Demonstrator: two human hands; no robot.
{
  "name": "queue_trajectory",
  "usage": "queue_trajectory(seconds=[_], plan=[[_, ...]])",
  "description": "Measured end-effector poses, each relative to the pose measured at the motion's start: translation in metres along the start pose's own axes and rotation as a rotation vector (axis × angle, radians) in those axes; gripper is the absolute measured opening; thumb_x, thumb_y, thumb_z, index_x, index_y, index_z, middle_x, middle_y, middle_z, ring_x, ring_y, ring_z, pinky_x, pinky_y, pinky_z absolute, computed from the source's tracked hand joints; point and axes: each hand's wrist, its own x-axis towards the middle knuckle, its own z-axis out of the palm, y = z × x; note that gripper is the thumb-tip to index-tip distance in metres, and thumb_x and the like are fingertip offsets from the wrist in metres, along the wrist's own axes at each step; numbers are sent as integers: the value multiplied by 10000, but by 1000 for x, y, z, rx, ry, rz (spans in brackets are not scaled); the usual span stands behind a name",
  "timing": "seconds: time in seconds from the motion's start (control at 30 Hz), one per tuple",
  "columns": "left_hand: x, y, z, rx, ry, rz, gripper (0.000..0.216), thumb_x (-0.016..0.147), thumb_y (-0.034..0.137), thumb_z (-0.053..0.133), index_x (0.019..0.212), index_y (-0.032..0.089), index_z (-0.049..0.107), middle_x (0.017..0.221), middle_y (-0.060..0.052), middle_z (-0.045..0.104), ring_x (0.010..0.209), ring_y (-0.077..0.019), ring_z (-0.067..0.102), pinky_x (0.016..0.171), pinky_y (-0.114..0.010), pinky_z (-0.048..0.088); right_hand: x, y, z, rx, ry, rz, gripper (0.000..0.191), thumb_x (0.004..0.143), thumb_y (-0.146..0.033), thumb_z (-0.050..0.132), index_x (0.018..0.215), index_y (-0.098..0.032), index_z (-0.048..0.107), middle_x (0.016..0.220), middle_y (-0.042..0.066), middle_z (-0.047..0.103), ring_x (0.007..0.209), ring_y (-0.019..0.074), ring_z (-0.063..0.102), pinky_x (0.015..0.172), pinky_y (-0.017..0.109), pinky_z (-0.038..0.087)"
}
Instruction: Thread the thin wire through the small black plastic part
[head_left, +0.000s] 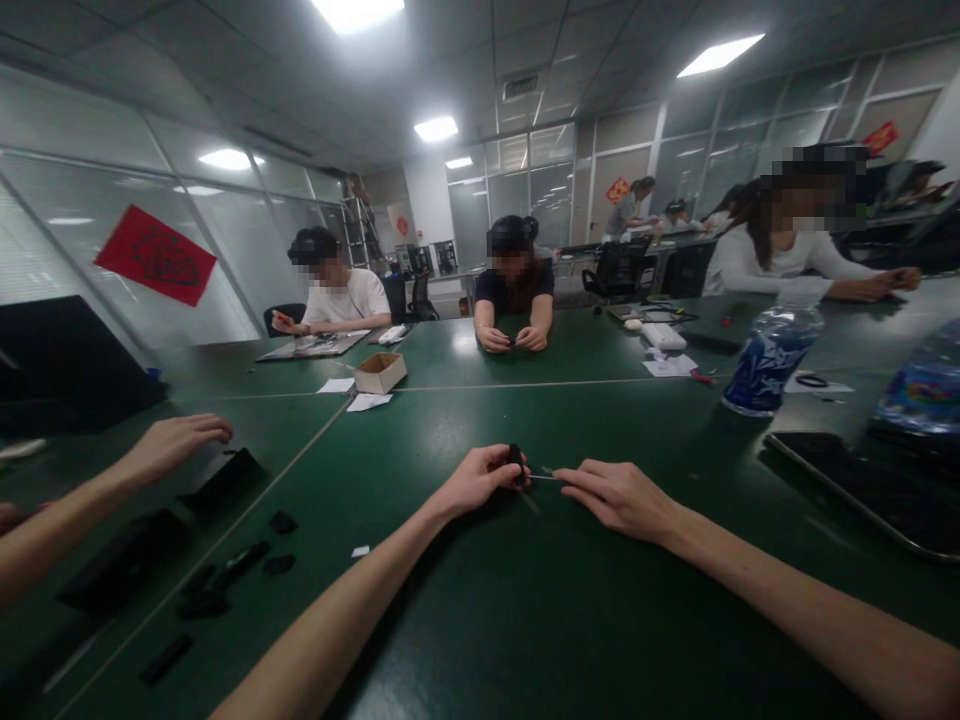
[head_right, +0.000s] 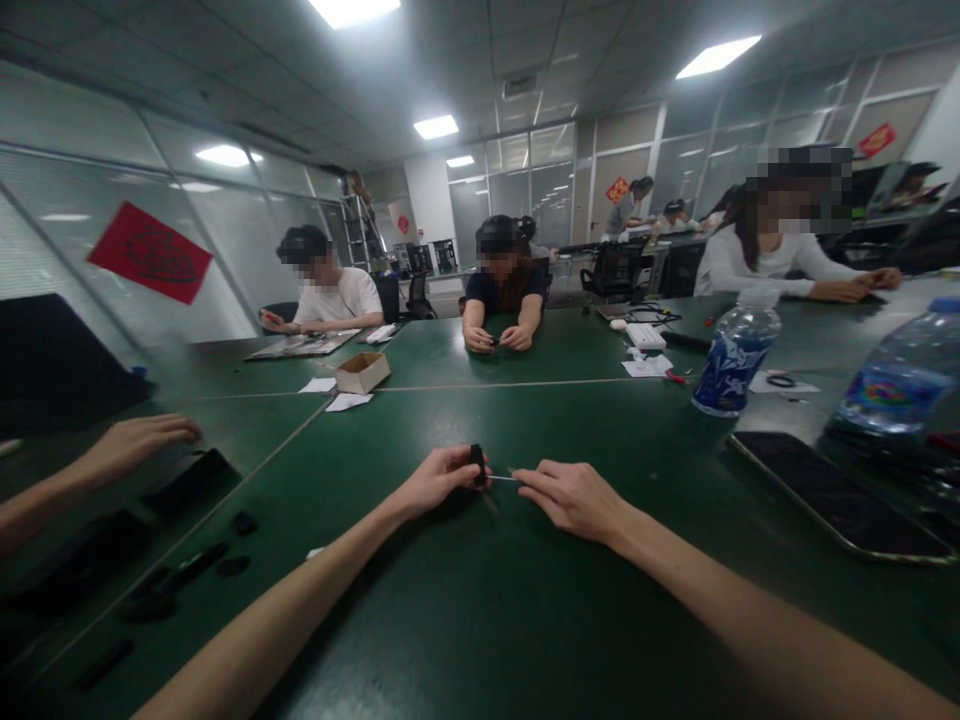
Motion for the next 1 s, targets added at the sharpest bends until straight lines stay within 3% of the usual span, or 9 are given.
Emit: queue_trajectory(seconds=[0.37, 0.5, 0.67, 1.0], plan=[[0, -2, 0, 20, 6, 8, 324, 757, 371, 679, 962, 128, 615, 907, -65, 654, 846, -187, 625, 793, -324, 477, -2, 2, 2, -67, -14, -44, 384, 992, -331, 339, 1174, -133, 613, 864, 95, 644, 642, 137, 579, 554, 237, 464], [0, -2, 1, 9, 21, 22, 356, 748, 393, 684, 967, 123, 610, 906, -67, 649, 835, -186, 626, 786, -330, 481, -2, 3, 4, -29, 46, -43, 371, 987, -343, 354, 1171, -154, 615, 841, 82, 640, 640, 141, 578, 545, 241, 458], [-1, 2, 2, 47, -3, 10, 311, 746, 383, 686, 921, 132, 630, 879, -59, 658, 835, -183, 619, 796, -329, 474, 0, 3, 5, 73, 240, 142, 376, 988, -367, 352, 1184, -154, 593, 817, 69, 635, 643, 141, 576, 579, 260, 485], [0, -4, -2, -98, 94, -7, 398, 718, 358, 727, 1016, 121, 608, 966, -87, 669, 845, -183, 637, 846, -369, 471, 0, 0, 1, 83, 7, 59, 363, 980, -369, 369, 1145, -165, 620, 856, 66, 635, 673, 134, 580, 592, 244, 474]])
